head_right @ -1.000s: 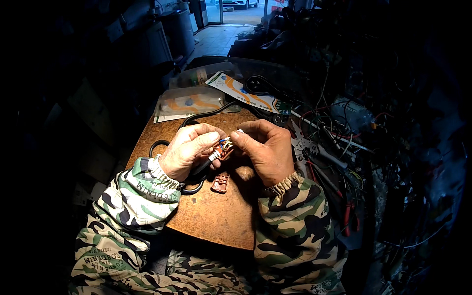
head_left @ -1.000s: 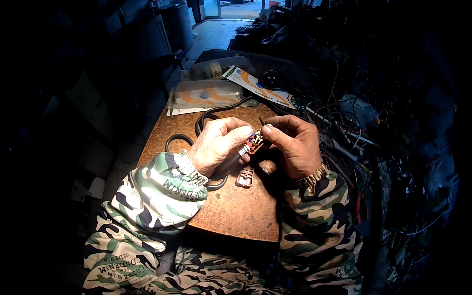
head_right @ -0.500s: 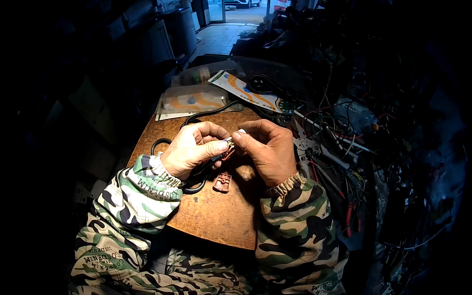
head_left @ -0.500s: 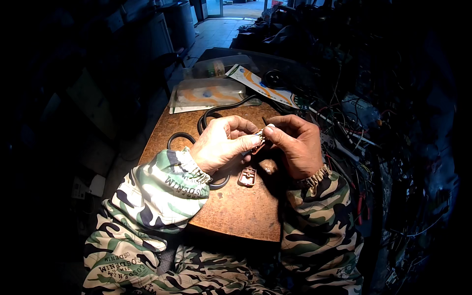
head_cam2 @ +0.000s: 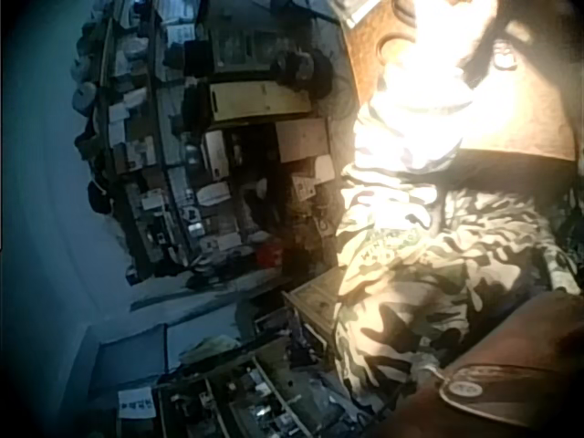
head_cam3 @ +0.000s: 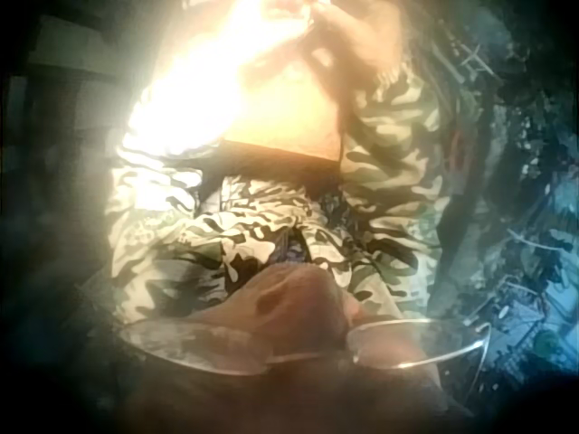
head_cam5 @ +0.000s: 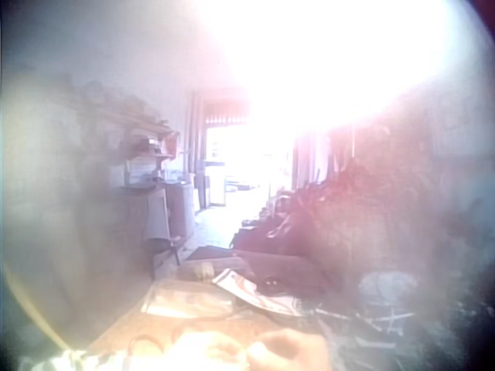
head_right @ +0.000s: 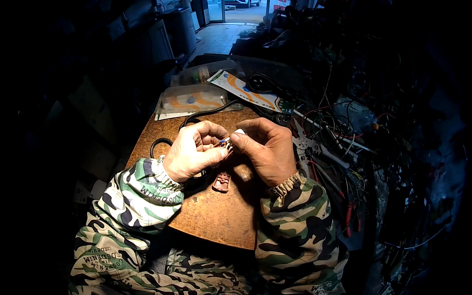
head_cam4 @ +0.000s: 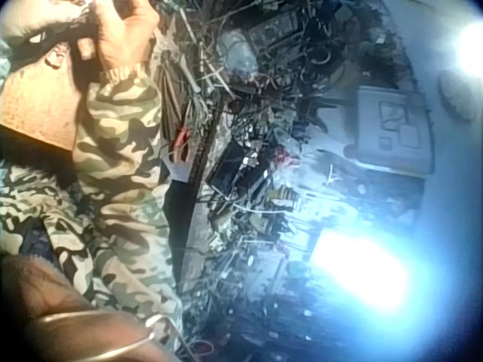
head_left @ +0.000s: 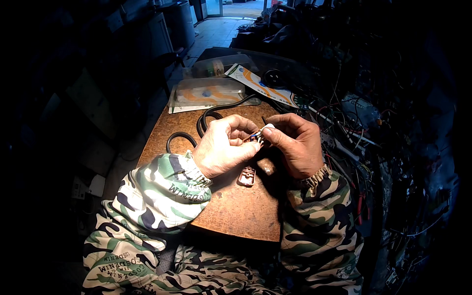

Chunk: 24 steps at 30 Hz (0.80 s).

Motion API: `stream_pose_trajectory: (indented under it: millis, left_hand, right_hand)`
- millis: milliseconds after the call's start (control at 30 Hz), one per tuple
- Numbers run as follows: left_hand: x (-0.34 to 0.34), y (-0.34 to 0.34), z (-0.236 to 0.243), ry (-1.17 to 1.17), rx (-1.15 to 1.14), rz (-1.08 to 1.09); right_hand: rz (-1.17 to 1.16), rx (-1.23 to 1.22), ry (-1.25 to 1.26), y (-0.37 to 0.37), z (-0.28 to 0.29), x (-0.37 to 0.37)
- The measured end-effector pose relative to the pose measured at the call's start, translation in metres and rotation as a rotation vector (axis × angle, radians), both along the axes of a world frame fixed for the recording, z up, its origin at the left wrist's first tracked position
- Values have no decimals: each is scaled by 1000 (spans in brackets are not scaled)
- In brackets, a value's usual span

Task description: The person uses a screwdriver to open a small electrical connector, adjusts the internal wires, and closes the housing. They then test the connection with a multimeter probe.

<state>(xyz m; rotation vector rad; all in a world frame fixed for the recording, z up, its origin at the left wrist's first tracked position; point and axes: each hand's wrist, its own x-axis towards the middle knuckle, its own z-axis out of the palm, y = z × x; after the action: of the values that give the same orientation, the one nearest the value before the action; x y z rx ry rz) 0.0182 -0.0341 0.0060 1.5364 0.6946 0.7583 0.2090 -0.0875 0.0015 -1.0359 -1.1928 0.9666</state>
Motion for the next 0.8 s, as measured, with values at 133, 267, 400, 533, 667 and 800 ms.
stream_pose_trajectory:
  millis: [133,267,400,533,667,800]
  left_hand:
    - [-6,-9,10,-20,-2,38]
    - [-8,-16,18,-4,48,56]
    - [-5,-12,14,-19,52,2]
    - [-7,-13,16,-28,10,16]
    - [-11,-9,16,10,-4,-36]
    - [-11,-7,14,-39,-71,-79]
  right_hand:
    - [66,-33,-28,2,6,-1]
    - [89,-50,-2,4,7,-2]
    - [51,-40,-6,1,5,1]
    - [59,-23,-4,1,5,-1]
    - [49,16,-37,2,3,-1]
    - [51,46,-34,2,1,-1]
